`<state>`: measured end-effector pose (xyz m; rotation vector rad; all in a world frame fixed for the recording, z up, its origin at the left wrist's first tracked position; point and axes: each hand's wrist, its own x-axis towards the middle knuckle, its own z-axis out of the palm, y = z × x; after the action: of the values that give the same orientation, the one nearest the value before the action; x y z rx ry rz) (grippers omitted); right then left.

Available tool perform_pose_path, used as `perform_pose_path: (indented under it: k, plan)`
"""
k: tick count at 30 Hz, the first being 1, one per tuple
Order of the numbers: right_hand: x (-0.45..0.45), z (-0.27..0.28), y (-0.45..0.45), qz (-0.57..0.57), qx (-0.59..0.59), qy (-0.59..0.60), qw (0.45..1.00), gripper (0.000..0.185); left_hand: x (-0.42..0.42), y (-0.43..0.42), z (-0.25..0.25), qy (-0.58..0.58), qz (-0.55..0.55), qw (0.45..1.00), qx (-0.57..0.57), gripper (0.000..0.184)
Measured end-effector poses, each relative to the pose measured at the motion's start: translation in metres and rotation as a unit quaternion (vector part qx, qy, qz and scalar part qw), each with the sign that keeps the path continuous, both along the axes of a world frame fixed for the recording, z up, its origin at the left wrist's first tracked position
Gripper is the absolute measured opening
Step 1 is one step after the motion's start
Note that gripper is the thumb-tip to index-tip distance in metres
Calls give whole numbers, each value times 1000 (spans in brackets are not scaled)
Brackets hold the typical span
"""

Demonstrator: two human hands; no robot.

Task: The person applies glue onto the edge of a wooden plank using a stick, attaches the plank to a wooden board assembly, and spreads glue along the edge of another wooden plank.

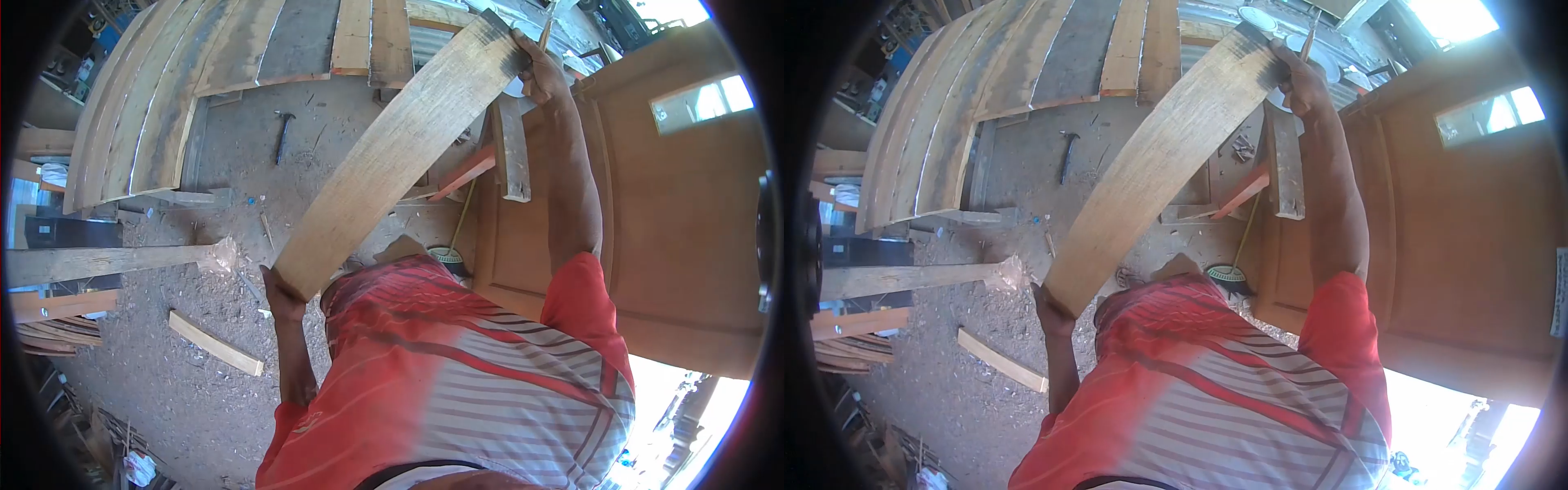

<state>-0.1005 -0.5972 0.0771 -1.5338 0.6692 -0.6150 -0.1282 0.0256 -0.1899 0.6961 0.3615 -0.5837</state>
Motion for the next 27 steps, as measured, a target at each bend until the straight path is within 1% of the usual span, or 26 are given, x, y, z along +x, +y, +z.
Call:
perform_pose_path:
  k: [1, 4, 5, 6, 8, 10, 12, 13, 14, 15, 16, 17, 19, 21, 22, 23, 24, 26, 27]
  plan:
    - [5, 2, 5, 9, -9, -11, 1000, 46, -6, -1, -1, -14, -6, 1000, 8, 76]
    - [20, 5, -4, -33, -10, -4, 999, 34, -19, -8, 10, 8, -8, 1000, -1, 72]
    - [27, 10, -17, -35, -1, 10, 999, 39, -18, -19, 22, -8, -23, 1000, -7, 73]
    - [32, 16, -30, -50, -34, 19, 998, 34, -17, -30, 34, -25, -52, 998, 9, 76]
    - [43, 23, -87, -32, -56, 42, 997, 31, -14, -49, 51, -59, -108, 991, 45, 83]
    - [54, 25, -149, -32, -47, -35, 998, 33, -10, -63, 55, -75, -161, 984, -6, 92]
    - [53, 60, -156, 2, -21, -24, 999, 41, -6, -86, 55, -99, -212, 971, -46, 99]
    - [62, 72, -137, -7, 14, -78, 997, 34, -3, -97, 53, -112, -239, 963, -58, 101]
    - [66, 77, -137, -20, 52, -129, 990, 28, -4, -112, 61, -117, -239, 963, -49, 102]
    - [69, 81, -160, 22, 36, -114, 993, 30, -4, -128, 69, -123, -238, 963, -40, 103]
    - [68, 83, -195, 53, 20, -101, 993, 33, -9, -153, 93, -127, -216, 968, -12, 102]
    - [70, 82, -210, 66, -21, -121, 990, 30, -11, -172, 113, -127, -199, 972, 17, 101]
    - [72, 81, -237, 88, -101, -164, 977, 28, -8, -201, 136, -135, -188, 973, -1, 99]
    - [75, 82, -263, 49, -116, -93, 988, 32, -11, -220, 149, -141, -167, 976, -20, 96]
    - [85, 84, -272, 37, -123, -62, 990, 35, -13, -230, 155, -138, -162, 977, -8, 95]
    - [81, 94, -247, 11, -146, -29, 989, 37, -16, -238, 162, -136, -155, 979, 4, 94]
    - [82, 90, -253, 11, -185, 0, 983, 39, -20, -246, 166, -132, -146, 980, 17, 93]
    - [83, 84, -270, 11, -267, 56, 962, 44, -23, -272, 171, -137, -137, 981, 6, 88]
    - [79, 79, -273, 24, -248, 36, 968, 46, -24, -286, 171, -138, -131, 982, -2, 85]
